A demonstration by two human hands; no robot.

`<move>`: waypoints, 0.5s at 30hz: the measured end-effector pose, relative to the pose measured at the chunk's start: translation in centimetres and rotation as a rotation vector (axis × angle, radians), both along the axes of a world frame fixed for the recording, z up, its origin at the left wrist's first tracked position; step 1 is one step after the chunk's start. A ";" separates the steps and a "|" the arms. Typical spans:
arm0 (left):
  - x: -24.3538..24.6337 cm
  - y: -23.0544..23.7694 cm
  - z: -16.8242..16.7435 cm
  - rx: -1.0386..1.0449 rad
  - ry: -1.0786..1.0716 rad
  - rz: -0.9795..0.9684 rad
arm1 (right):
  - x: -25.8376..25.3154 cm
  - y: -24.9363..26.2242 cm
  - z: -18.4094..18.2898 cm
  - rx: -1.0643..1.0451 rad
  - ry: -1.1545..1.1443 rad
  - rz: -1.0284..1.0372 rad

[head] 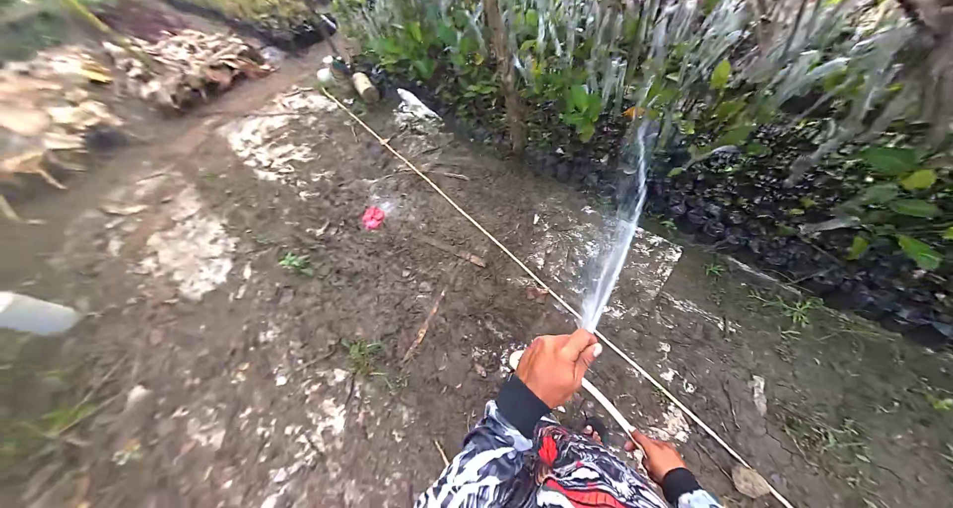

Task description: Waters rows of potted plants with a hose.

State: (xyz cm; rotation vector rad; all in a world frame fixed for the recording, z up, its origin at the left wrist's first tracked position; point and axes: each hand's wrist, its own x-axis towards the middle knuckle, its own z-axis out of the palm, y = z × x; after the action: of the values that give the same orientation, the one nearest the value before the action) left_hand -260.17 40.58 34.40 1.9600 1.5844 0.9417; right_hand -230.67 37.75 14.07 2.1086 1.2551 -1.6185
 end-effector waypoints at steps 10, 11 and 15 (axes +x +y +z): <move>-8.1 3.0 -2.9 0.052 -0.011 0.062 | -5.6 4.1 2.1 -0.039 -0.047 -0.016; -8.7 3.3 -2.9 0.062 -0.010 0.069 | -6.1 4.6 2.4 -0.042 -0.049 -0.017; -11.3 4.2 -3.1 0.099 -0.004 0.108 | -9.1 5.1 2.3 -0.026 -0.054 -0.013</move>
State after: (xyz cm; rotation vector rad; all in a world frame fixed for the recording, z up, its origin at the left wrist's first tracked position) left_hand -271.45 44.75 31.28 1.9530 1.6860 1.0851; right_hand -239.73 42.88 16.35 2.1347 1.2003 -1.5631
